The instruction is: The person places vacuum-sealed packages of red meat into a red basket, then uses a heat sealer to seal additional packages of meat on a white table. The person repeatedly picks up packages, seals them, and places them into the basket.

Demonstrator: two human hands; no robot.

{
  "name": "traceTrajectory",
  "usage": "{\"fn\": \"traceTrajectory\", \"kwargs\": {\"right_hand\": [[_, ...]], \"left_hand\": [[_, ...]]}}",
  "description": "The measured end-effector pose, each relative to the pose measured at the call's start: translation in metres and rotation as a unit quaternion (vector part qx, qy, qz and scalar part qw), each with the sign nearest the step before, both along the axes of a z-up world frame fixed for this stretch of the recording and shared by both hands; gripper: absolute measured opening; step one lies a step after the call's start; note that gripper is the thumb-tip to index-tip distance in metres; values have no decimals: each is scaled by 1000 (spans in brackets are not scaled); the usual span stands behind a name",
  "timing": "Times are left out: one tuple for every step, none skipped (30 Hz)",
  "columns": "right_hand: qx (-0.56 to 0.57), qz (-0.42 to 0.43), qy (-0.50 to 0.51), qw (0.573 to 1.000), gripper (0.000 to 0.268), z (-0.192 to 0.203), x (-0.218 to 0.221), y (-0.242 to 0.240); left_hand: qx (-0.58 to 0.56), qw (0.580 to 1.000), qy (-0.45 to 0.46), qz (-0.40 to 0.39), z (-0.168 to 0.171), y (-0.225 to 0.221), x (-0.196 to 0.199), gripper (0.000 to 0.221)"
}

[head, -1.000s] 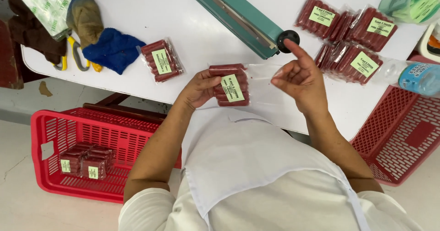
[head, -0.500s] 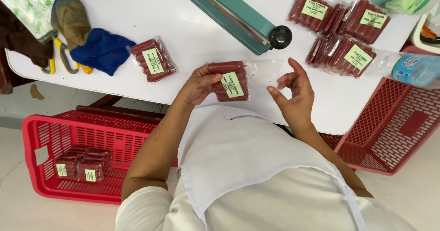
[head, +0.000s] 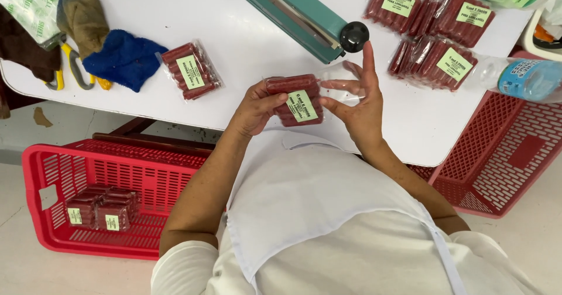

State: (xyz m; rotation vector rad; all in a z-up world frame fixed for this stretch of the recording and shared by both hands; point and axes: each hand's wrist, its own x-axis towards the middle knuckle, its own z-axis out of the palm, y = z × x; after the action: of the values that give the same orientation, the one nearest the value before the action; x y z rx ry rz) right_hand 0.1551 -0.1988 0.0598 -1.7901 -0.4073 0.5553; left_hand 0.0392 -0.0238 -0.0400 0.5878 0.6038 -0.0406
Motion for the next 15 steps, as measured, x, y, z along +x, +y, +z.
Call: {"fn": "traceTrajectory", "kwargs": {"right_hand": [[0, 0, 0, 1000, 112, -3, 0, -1], [8, -13, 21, 1000, 111, -7, 1, -1], [17, -27, 43, 999, 109, -10, 1, -2], [17, -27, 42, 999, 109, -16, 1, -4], [26, -35, 56, 997, 108, -22, 2, -6], [35, -43, 70, 996, 108, -27, 3, -7], [35, -43, 70, 996, 108, -29, 5, -9], [43, -55, 88, 994, 106, -31, 5, -10], [52, -67, 106, 991, 105, -33, 6, -11], [52, -67, 106, 991, 105, -37, 9, -14], [63, -74, 114, 989, 103, -41, 11, -17], [73, -81, 123, 986, 101, -45, 13, -21], [73, -82, 123, 986, 101, -48, 16, -25], [79, -93, 125, 985, 100, -52, 19, -29], [85, -105, 126, 983, 100, -56, 21, -33]], "left_hand": [[0, 1000, 0, 0, -2, -1, -1, 28], [-3, 1000, -1, 3, -5, -1, -3, 28], [-6, 1000, -1, 6, -7, -1, -5, 29], [-6, 1000, -1, 6, -6, -1, -6, 29], [-7, 1000, 0, 7, -5, -1, -6, 29], [-8, 1000, 0, 7, -4, -1, -6, 29], [-8, 1000, 0, 7, -5, -2, -7, 29], [-10, 1000, 0, 9, -7, -2, -8, 29], [-13, 1000, 1, 10, -8, -3, -10, 29], [-13, 1000, 1, 9, -11, -3, -11, 29], [-17, 1000, 1, 11, -14, -4, -12, 29], [-22, 1000, 1, 12, -17, -5, -13, 29], [-22, 1000, 1, 12, -19, -5, -14, 29], [-27, 1000, 1, 13, -21, -5, -15, 29], [-31, 999, 1, 14, -23, -5, -16, 29]]}}
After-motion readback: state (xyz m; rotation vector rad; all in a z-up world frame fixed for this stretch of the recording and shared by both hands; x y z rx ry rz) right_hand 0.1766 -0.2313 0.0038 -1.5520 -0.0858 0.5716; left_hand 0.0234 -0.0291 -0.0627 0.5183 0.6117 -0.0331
